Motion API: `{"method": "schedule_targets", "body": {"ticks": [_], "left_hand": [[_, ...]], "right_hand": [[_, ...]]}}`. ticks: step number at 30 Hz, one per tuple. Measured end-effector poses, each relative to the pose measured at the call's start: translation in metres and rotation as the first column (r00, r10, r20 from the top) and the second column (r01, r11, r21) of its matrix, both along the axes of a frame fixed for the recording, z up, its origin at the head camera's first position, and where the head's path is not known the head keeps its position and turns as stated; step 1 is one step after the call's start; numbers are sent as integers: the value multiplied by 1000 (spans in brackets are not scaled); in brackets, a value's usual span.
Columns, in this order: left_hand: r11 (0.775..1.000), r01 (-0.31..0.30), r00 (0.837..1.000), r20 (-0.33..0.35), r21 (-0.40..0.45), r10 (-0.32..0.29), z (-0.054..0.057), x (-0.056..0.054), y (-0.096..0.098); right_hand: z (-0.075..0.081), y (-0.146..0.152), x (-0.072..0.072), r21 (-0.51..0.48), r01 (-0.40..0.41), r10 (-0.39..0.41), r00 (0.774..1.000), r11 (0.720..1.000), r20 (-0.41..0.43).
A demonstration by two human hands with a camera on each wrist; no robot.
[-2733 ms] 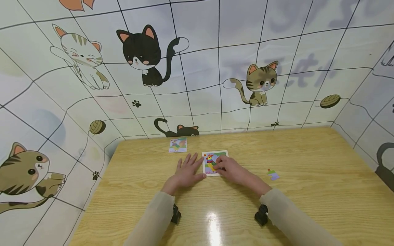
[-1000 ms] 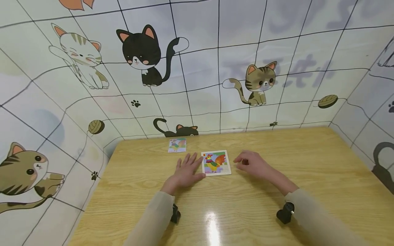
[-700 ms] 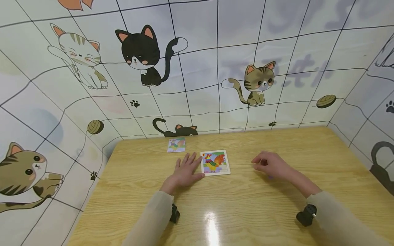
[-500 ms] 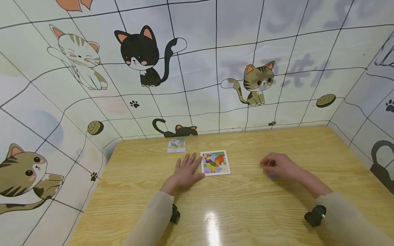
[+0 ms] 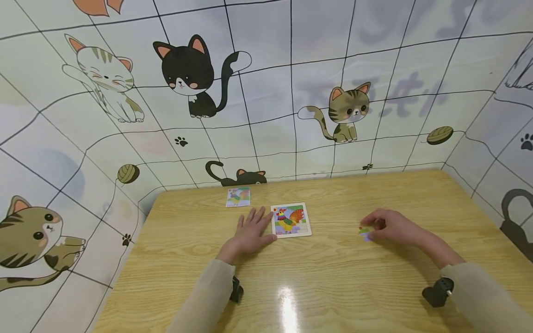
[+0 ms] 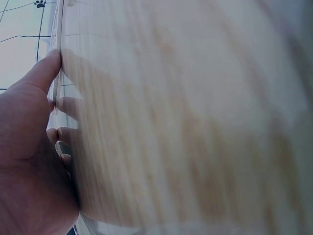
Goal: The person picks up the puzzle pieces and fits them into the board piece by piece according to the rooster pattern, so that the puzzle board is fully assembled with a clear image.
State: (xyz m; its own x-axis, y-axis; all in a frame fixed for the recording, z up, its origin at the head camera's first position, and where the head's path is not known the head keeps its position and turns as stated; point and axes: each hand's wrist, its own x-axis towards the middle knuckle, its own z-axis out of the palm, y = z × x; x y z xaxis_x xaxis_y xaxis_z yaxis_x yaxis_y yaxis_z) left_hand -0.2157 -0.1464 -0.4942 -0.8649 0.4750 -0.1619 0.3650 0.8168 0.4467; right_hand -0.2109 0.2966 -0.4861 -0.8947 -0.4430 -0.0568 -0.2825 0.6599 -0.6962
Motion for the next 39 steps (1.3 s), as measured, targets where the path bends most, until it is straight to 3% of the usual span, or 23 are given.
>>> {"method": "schedule_targets", "body": {"ticks": [7,19,31,39], "left_hand": [[1000,-3,1000,8,4,3,1,1,0],[1000,6,1000,4,1,-6,-1,-1,-1],[1000,7,1000,2,14,-7,-1,-1,-2],[1000,2,1000,3,0,-2,0,-1,-1]], "right_hand": [[-4,2,0,5,-27,27,1000,1000,1],[-9,1,4,-56,-5,5,1000,998,-2],[-9,0,4,-32,8,-8,1000,999,-10],[-10,-2,4,-81,-20,18,1000,996,-19]]}}
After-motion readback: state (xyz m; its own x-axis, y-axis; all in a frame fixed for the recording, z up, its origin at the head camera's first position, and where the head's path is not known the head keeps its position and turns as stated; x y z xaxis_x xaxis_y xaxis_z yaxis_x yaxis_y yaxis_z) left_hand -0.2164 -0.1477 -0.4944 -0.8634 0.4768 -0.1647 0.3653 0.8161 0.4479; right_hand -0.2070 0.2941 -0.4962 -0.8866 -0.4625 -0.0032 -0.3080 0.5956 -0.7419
